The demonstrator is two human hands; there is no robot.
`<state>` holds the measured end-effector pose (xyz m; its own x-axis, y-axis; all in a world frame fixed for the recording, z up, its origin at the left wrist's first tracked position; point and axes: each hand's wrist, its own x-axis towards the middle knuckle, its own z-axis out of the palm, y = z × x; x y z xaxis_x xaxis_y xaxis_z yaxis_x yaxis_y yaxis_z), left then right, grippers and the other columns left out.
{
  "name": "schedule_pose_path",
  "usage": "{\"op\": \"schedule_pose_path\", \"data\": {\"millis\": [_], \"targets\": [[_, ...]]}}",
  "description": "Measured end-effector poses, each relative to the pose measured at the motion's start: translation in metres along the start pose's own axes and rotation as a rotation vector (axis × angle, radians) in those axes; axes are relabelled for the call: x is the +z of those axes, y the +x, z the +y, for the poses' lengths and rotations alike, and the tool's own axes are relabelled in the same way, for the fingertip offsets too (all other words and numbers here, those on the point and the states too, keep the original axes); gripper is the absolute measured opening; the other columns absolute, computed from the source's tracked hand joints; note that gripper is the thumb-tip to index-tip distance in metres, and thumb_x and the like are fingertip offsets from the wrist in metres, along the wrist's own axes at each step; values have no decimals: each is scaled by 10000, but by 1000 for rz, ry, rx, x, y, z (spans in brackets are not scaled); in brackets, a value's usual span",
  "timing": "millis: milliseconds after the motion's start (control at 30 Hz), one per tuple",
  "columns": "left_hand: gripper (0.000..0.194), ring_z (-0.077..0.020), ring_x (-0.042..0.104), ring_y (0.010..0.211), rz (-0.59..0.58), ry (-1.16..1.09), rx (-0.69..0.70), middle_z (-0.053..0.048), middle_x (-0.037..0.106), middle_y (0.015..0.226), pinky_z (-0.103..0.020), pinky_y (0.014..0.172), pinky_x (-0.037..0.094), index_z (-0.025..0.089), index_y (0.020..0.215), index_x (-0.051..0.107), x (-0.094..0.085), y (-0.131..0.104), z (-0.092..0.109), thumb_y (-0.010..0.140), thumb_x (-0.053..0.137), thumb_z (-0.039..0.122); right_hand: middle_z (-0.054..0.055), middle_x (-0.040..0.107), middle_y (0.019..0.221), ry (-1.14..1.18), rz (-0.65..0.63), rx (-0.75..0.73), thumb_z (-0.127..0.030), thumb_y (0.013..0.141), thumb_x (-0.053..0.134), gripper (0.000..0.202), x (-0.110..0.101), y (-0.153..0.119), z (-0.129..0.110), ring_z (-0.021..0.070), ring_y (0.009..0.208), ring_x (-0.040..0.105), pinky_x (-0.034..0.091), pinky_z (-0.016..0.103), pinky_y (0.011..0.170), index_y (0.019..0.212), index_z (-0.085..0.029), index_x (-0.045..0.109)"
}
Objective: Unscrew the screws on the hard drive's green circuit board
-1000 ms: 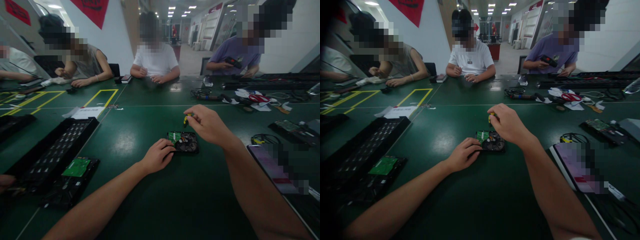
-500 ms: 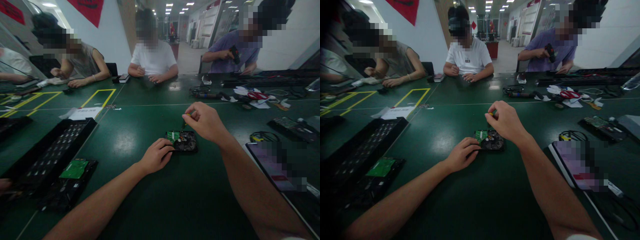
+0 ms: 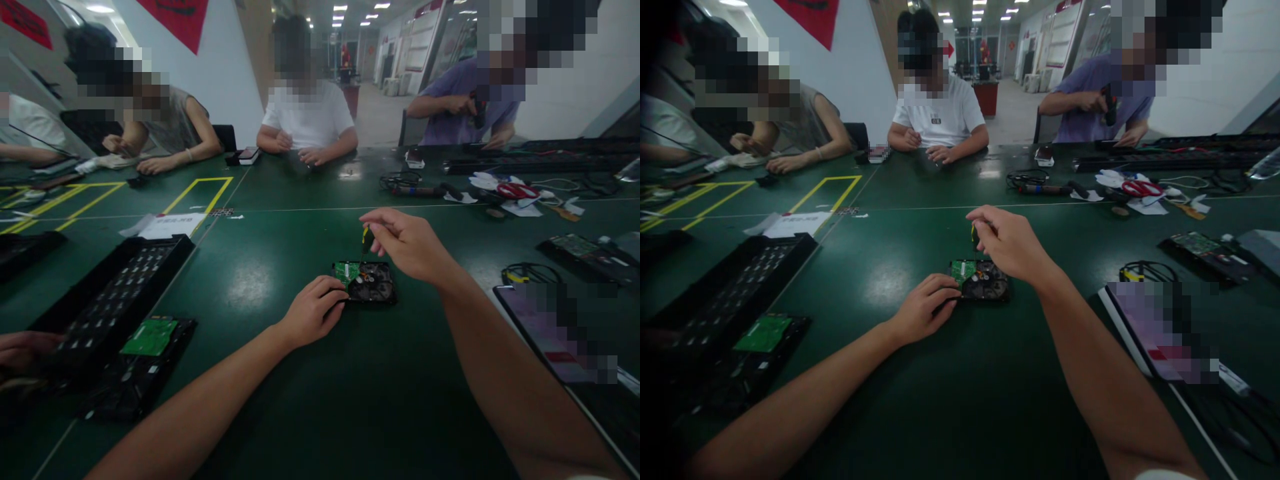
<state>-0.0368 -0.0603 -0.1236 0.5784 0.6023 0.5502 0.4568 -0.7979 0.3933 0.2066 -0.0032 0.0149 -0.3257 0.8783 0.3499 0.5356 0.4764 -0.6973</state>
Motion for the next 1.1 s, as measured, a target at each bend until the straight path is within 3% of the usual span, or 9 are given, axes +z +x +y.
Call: {"op": "schedule_pose_path", "data": {"millis": [167, 300, 400, 667, 933, 1100], "targets": [[247, -281, 637, 1217, 9, 28, -34, -127, 676, 1258, -481, 1028, 580, 208, 1254, 682, 0, -1, -1, 1027, 589, 179, 52, 765, 981, -127, 39, -66, -357, 1016, 603, 213, 0, 0, 0, 177, 746, 647, 462, 329, 704, 1049, -230, 770], [237, -285, 634, 1223, 37, 38, -64, -126, 670, 1263, -490, 1027, 581, 218, 1247, 688, 0, -1, -2, 1029, 598, 201, 49, 727, 895, -224, 148, -64, -340, 956, 669, 157, 0, 1, -1, 178, 747, 610, 426, 330, 708, 901, -207, 734], [248, -293, 628, 1229, 35, 41, -86, -134, 661, 1275, -499, 1026, 584, 217, 1264, 684, 0, -1, -2, 1026, 614, 223, 33, 711, 839, -244, 152, -39, -301, 922, 690, 116, 1, 1, -4, 169, 721, 597, 401, 322, 688, 860, -205, 708], [351, -328, 590, 1314, 26, 73, -199, -171, 587, 1388, -544, 1079, 569, 216, 1378, 616, 2, -2, -2, 1044, 614, 323, 14, 714, 767, -116, 42, -10, -446, 1050, 563, 303, 3, -1, -3, 168, 670, 653, 440, 313, 671, 960, -220, 743], [334, -310, 606, 1305, 25, 92, -304, -162, 594, 1379, -547, 1117, 553, 209, 1398, 583, 4, -2, -5, 1107, 478, 336, 28, 741, 841, -56, 16, 16, -300, 1064, 478, 330, 3, 0, 2, 181, 707, 697, 504, 327, 711, 1288, -226, 709], [383, -316, 601, 1325, 30, 105, -328, -166, 607, 1389, -550, 1134, 540, 197, 1445, 537, 6, -4, -7, 1101, 496, 359, 58, 760, 1022, -118, 26, -20, -365, 1034, 572, 233, 3, 0, 2, 186, 745, 669, 477, 340, 711, 1143, -243, 739]]}}
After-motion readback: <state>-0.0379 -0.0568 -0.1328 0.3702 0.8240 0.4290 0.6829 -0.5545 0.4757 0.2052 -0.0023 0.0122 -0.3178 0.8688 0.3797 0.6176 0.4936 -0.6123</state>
